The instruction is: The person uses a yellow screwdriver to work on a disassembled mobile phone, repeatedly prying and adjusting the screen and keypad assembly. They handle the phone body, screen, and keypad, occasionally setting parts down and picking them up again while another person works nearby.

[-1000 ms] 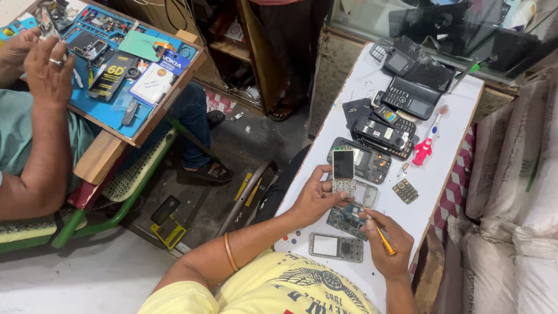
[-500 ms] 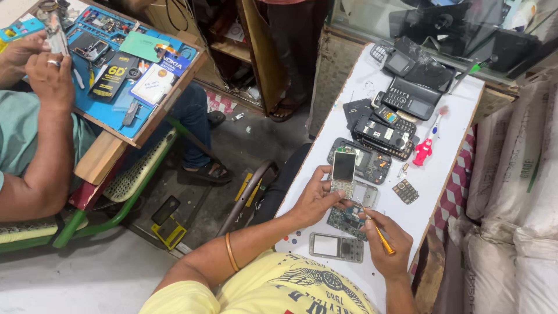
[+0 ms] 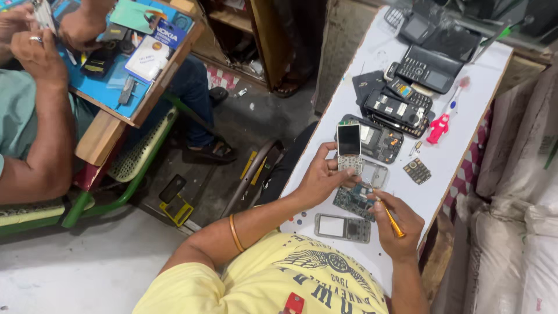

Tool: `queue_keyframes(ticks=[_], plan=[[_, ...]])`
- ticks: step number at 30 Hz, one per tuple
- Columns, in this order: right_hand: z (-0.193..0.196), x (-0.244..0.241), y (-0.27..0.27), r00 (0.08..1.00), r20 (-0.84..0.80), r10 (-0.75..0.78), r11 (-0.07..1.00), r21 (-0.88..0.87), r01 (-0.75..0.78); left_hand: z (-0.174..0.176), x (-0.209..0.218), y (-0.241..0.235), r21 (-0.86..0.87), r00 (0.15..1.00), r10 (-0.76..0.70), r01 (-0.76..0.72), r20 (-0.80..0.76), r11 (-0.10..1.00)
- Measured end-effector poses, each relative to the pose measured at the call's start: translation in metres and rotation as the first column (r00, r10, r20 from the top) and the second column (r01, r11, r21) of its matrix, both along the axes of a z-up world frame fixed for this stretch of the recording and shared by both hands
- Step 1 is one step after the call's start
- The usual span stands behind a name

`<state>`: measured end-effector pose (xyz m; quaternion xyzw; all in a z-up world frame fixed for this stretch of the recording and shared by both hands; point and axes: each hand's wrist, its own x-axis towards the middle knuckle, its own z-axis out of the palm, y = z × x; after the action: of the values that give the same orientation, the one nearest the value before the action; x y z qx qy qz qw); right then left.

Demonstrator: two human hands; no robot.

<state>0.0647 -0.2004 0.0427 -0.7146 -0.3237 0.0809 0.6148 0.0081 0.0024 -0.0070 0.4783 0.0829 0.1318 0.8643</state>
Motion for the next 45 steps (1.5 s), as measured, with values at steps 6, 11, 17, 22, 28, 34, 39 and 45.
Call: queue_keyframes(ticks=[6,11,17,22,28,34,39,45], plan=[[-0.003,0.000,0.002,0.999,-0.022,-0.030,0.999,-0.032,0.029,0.003,0.000,0.000,0.021,1.000,-0.023,0.023,0.005,1.000],[-0.007,0.000,-0.001,1.000,0.006,-0.015,0.999,-0.045,0.015,0.004,-0.005,-0.004,0.216,0.995,-0.086,0.094,-0.049,0.972],[-0.003,-0.007,0.001,1.000,0.019,-0.008,0.997,-0.076,0.010,0.009,-0.011,-0.001,0.246,0.996,-0.092,0.088,0.006,0.965],[-0.001,-0.010,0.003,0.999,0.053,-0.015,0.996,-0.082,0.019,0.014,-0.015,0.002,0.274,0.995,-0.102,0.096,0.006,0.957],[0.001,-0.009,0.002,0.997,0.070,0.008,0.995,-0.104,0.000,0.017,-0.017,0.002,0.282,0.995,-0.098,0.100,-0.022,0.954],[0.005,-0.008,0.003,0.994,0.107,0.000,0.996,-0.092,0.010,0.011,-0.010,0.000,0.126,0.995,-0.094,0.088,0.042,0.988],[0.004,-0.009,0.002,0.998,0.037,-0.044,0.999,0.025,0.044,0.004,-0.008,-0.002,0.131,0.995,-0.090,0.083,0.052,0.988],[-0.003,-0.002,0.002,0.997,0.011,-0.081,0.995,-0.060,0.082,0.004,-0.010,-0.001,0.110,0.988,-0.152,0.148,0.030,0.983]])
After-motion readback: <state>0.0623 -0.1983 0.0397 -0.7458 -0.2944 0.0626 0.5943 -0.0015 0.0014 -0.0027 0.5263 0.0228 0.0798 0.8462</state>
